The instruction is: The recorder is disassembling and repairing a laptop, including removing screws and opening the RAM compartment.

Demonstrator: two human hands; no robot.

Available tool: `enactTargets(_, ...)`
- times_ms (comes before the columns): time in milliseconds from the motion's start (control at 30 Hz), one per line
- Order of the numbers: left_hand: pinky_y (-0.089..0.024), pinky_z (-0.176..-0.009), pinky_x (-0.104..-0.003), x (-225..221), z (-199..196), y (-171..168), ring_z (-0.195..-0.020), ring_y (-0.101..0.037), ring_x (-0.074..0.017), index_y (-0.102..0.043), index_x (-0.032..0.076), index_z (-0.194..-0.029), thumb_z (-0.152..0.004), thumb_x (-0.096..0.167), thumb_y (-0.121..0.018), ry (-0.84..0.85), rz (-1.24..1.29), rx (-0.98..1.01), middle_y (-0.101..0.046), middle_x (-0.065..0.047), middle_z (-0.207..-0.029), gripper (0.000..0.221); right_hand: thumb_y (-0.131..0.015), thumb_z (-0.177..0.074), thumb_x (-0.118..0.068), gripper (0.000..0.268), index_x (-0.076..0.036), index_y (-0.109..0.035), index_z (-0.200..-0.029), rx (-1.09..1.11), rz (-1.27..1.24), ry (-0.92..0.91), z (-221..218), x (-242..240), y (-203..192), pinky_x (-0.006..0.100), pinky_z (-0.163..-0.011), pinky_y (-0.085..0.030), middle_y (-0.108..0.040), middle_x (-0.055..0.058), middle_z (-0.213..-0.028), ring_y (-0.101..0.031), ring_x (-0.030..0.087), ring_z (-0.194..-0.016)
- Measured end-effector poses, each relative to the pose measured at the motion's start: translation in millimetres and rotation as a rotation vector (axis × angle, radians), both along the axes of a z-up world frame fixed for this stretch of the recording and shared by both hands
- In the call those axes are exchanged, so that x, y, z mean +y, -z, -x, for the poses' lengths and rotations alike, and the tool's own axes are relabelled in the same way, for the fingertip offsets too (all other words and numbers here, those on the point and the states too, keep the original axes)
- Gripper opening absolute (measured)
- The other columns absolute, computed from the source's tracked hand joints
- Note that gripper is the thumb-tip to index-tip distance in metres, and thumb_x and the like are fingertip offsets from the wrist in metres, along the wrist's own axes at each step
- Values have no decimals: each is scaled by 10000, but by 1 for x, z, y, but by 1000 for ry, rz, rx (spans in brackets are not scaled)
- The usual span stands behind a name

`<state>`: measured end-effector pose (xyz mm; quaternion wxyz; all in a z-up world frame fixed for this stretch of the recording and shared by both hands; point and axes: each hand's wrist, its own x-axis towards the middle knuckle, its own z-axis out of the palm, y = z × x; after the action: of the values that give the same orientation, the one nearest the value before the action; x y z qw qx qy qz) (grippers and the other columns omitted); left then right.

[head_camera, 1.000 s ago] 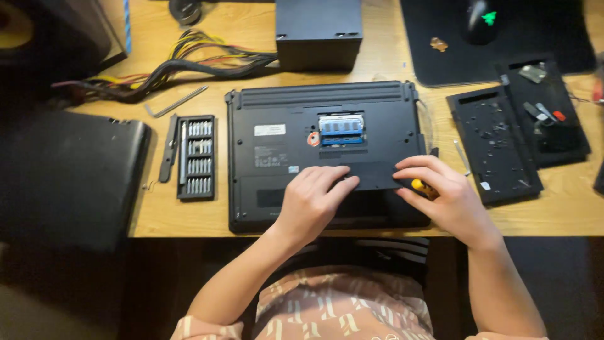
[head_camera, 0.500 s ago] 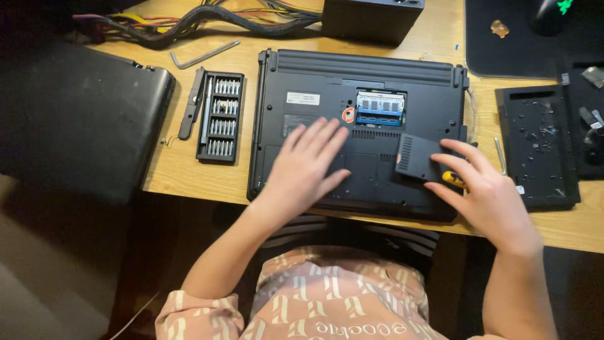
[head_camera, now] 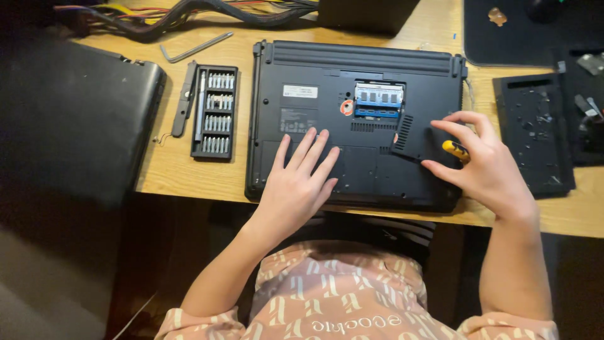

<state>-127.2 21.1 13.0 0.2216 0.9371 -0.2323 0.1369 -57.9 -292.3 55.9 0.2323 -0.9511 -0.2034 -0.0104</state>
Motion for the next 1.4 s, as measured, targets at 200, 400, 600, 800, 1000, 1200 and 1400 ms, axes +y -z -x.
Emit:
enactTargets(200,-327,-1184,-578,-22,1,5,-1439,-451,-354,-632,12,-1334,-924,223,-722,50,12,-22,-536,-190,-1490,470,-873,-743,-181,639,-109,-646,-1336,33,-122,35,11,0,-9,361,-876,-573,-557,118,-1332,-646,277,-1122)
enactTargets(400,-383,-1169,-545,-30,9,0,-1395,-516,-338,-679,21,-1246,-918,135,-728,125,109,-40,-609,-160,-1407,351,-896,-736,-158,646,-90,-660,-1334,-35,-99,85,21,-24,8,371,-929,-548,-562,134,-1311,-637,276,-1129)
enactTargets(600,-433,-1146,-522,-40,11,5,-1297,-608,-340,-699,29,-1162,-901,76,-749,146,213,-65,-671,-136,-1294,270,-888,-746,-64,630,-58,-655,-1332,-84,-319,218,43,-72,22,338,-1045,-480,-558,108,-1338,-581,252,-1246)
enactTargets(800,-505,-1082,-373,-86,12,-1,-1189,-663,-206,-583,32,-1358,-926,90,-732,213,787,433,-686,-91,-1262,461,-897,-704,-39,707,-93,-608,-1347,147,-695,238,79,-36,20,232,-707,-415,-502,53,-1366,-476,77,-867)
enactTargets(1000,-510,-825,-216,-107,2,12,-958,-614,-32,-652,-18,-1261,-966,120,-665,121,1307,1020,-702,-12,-1144,325,-899,-755,-77,637,-103,-616,-1326,57,-557,-9,90,-16,11,195,-597,-429,-511,87,-1376,-478,59,-706)
enactTargets(1200,-365,-540,-208,-101,7,25,-654,-473,6,-747,-49,-1038,-978,146,-712,-6,1117,893,-638,74,-779,207,-825,-825,-99,495,-66,-629,-1279,-6,-672,90,85,-15,19,243,-728,-458,-629,73,-1227,-546,112,-814)
enactTargets(1400,-319,-499,-217,-107,12,10,-590,-418,-3,-766,-32,-1000,-964,157,-717,36,994,883,-583,80,-667,199,-810,-894,-129,190,-40,-722,-1038,115,-764,284,87,-12,45,211,-665,-457,-663,2,-871,-569,71,-761)
